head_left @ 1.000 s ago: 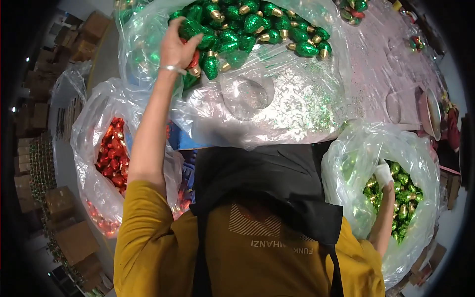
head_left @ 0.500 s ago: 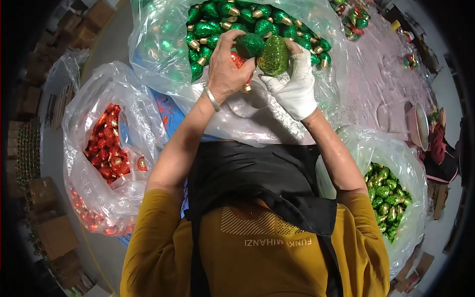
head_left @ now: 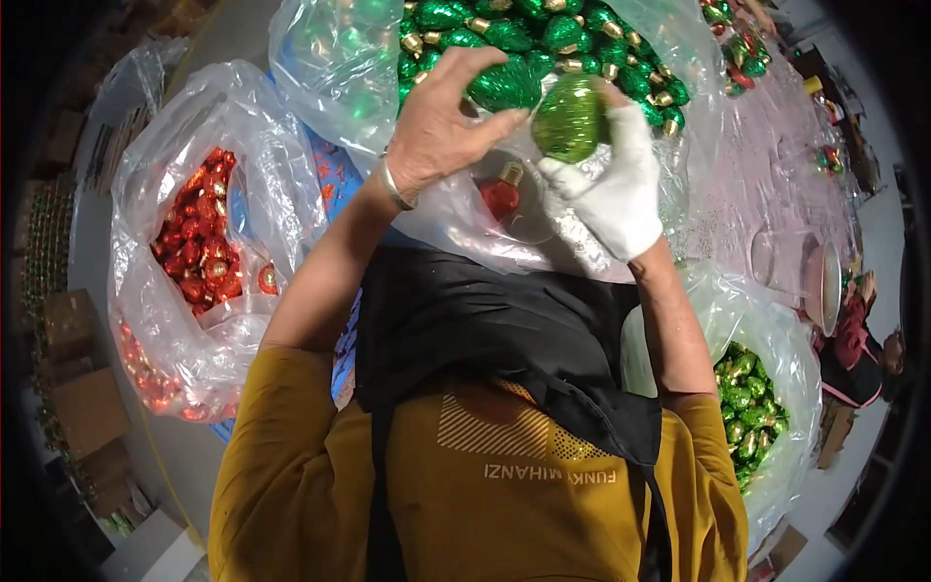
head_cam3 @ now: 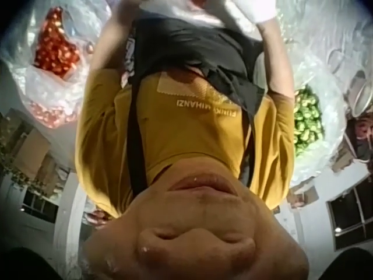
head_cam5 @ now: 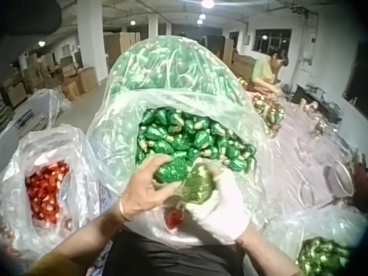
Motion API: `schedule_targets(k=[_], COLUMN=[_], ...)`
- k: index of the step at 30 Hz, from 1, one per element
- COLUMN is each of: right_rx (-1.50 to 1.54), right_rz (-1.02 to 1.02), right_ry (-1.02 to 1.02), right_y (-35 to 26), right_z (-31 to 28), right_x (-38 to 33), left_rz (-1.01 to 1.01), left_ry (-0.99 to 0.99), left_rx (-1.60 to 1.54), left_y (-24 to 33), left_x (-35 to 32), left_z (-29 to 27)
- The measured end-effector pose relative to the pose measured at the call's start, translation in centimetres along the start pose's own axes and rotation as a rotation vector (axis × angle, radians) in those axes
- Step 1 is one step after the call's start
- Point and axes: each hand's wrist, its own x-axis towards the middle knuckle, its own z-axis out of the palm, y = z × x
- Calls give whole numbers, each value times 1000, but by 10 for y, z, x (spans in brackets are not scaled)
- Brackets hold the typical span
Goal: Sorting and packing Christmas ornaments into plastic bags at a packaging table.
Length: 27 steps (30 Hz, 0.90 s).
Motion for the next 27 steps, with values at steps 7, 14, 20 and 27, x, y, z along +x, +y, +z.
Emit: schedule_targets(k=[7, 14, 20, 27], right_rx=[-11, -261, -16, 379], right_rz=[50, 49, 188, 562], right_ry=[-370, -443, -494, -508], right_y=[-7, -14, 11, 32], right_z=[-14, -10, -10, -15], right_x=[5, 19, 22, 25], left_rz=[-188, -221, -201, -290], left_ry=[-220, -522, -594, -634], left_rx=[-164, 276, 120, -58], left_y=[6, -6, -16, -31], left_x=[-14, 10, 12, 7], left_z=[-33, -29, -11, 7])
